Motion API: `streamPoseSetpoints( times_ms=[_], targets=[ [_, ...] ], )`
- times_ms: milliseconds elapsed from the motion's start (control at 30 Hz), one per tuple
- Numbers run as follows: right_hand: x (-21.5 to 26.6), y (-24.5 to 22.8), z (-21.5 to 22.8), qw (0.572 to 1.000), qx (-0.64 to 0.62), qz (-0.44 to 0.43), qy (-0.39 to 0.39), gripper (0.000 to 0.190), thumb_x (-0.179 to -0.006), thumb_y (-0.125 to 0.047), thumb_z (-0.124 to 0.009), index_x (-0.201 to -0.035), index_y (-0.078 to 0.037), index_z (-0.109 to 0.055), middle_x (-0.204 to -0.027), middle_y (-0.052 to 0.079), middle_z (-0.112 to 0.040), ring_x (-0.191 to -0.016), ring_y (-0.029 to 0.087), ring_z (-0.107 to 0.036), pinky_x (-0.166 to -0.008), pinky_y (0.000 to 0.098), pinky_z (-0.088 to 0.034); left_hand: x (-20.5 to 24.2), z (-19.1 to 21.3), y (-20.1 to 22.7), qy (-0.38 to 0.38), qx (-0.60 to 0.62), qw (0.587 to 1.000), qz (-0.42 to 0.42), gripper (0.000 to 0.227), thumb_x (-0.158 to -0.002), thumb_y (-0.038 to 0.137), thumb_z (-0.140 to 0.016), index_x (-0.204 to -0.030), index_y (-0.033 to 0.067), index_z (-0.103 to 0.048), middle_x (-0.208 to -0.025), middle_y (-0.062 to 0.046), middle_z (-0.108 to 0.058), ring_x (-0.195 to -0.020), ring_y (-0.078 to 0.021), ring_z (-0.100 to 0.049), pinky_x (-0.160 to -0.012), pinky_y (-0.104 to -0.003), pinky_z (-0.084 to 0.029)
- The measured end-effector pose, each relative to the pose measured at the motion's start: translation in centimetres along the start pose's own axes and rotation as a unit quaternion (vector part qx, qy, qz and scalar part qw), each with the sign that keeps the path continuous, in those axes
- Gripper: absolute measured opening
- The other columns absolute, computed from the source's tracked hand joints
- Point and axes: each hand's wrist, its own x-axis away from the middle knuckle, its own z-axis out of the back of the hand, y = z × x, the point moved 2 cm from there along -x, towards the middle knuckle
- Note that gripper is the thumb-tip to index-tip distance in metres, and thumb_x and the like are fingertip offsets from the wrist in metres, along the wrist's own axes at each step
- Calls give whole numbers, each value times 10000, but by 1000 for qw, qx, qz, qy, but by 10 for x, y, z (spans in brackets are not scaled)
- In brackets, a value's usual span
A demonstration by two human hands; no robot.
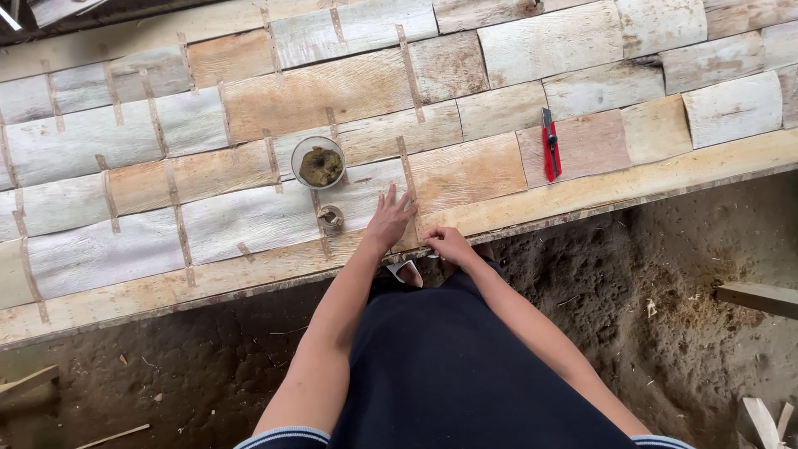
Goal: Applying thin adhesive strips or wood veneer tape to the seams of a wooden panel assembly on a workbench.
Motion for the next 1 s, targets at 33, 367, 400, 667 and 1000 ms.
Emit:
streamPoseSetpoints(
  times_ms=[33,367,400,667,1000],
  targets=[
    [-2,5,-1,1000,0,-1,-1,246,-821,-169,-693,-1011,-26,-750,-585,121,-624,-448,158,-568,-410,254,-429,4,0,3,-2,1,1000,1,519,-1044,59,-369,-1503,249,-519,-1611,-55,-369,-1538,-445,-196,-1226,-601,-263],
    [-9,13,-4,1000,9,-21,18,259,-826,-196,-684,-1023,-49,-764,-594,143,-653,-471,171,-587,-453,241,-463,4,-23,-2,20,-15,999,-46,577,-987,-13,-446,-1522,200,-477,-1615,-75,-315,-1522,-522,-158,-1203,-640,-287],
    [-9,10,-3,1000,7,-22,20,253,-829,-199,-683,-1018,-52,-765,-597,146,-653,-479,171,-588,-459,237,-468,1,-29,-5,22,-15,998,-48,598,-974,-21,-448,-1535,189,-446,-1617,-82,-307,-1521,-525,-158,-1202,-644,-281],
    [2,-1,-3,999,-6,-27,23,248,-838,-195,-682,-1029,-55,-757,-606,142,-641,-503,171,-586,-470,234,-483,0,-32,5,18,-21,999,-35,592,-965,18,-480,-1544,134,-449,-1647,-111,-263,-1526,-534,-116,-1193,-635,-297],
    [-3,7,-5,999,-14,-33,35,248,-870,-181,-663,-1044,-30,-753,-795,130,-709,-637,165,-676,-525,247,-541,-2,-56,-6,14,-5,999,-52,580,-971,37,-509,-1529,195,-482,-1681,-99,-216,-1537,-517,-116,-1208,-618,-288]
  ],
)
